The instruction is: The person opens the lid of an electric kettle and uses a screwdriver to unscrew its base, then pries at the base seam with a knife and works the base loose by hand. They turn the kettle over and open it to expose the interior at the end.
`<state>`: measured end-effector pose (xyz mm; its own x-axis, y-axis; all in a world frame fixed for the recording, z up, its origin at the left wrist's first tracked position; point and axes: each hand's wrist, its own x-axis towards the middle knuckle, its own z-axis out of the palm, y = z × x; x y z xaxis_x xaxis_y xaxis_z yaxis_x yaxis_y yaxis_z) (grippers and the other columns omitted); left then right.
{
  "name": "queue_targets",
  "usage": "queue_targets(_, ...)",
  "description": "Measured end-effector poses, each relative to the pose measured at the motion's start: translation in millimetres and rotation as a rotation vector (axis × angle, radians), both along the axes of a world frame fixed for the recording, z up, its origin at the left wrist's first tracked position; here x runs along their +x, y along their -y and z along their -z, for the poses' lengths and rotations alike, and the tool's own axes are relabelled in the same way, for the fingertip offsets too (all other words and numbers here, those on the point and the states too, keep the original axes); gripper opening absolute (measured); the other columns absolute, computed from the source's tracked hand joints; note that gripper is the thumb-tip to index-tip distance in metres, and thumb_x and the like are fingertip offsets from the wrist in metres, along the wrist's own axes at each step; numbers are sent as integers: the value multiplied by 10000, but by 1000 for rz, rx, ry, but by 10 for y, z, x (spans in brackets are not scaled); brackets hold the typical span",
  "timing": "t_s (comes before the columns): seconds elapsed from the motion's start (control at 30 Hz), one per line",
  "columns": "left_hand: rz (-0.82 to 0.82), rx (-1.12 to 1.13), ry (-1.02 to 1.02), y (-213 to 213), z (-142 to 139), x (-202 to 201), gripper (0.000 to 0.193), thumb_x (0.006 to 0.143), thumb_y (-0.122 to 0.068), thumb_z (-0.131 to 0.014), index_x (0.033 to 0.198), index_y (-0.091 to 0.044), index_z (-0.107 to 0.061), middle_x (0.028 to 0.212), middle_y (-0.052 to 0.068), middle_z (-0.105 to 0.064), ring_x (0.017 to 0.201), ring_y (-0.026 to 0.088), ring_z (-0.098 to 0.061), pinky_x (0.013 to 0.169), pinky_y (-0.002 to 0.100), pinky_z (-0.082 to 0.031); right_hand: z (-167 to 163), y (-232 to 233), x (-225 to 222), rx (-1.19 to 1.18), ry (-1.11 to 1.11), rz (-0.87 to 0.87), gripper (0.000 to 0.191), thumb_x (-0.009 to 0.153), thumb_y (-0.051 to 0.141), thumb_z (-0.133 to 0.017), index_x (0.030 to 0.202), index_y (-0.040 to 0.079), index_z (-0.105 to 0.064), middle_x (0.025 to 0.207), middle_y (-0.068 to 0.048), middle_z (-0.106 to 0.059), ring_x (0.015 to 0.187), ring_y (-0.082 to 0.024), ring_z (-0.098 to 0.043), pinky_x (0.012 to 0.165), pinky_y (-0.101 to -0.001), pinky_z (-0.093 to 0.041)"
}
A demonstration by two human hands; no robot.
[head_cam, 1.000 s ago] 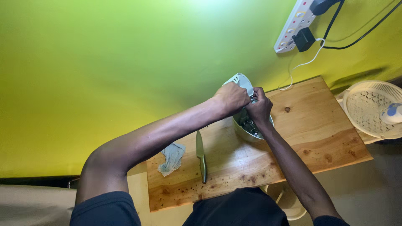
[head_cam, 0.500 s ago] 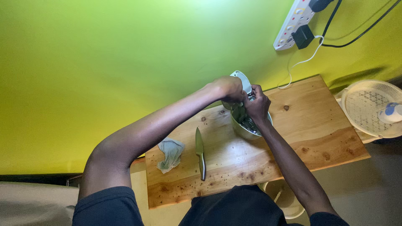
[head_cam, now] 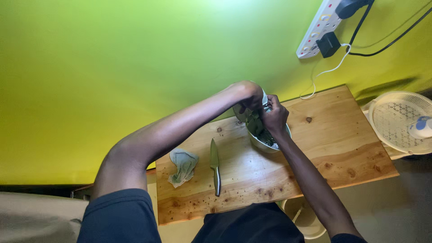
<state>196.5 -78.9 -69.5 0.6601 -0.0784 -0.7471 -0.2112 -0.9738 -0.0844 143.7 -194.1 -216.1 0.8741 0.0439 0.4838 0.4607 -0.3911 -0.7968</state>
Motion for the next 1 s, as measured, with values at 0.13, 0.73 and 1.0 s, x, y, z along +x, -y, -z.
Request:
queue_targets(0.13,115,-16,89,-122,49,-115,173,827,-231,-712,911,-98,-784,933,139,-765,835,291,-737,710,429,-591,29,38,41,-23,-109,46,492,911,472,-774,1148,53,-673,884,-113,-774,804,-258,-762,719,-402,-578)
queue_targets(0.73,428,-67,349,1,31,-636,216,780,-293,-727,873,-101,-761,943,114,-752,898,278,-734,759,415,-588,-53,4,-79,58,-93,-21,375,912,283,-784,1139,13,-656,1010,-148,-778,938,-239,-775,814,-363,-605)
queue_targets(1.0,27,-108,252,-83,-225,-550,276,796,-349,-727,907,-102,-779,974,133,-767,913,290,-743,793,426,-583,-131,-31,-189,83,-70,-50,377,933,307,-799,1123,18,-650,945,-132,-778,895,-226,-779,776,-362,-592)
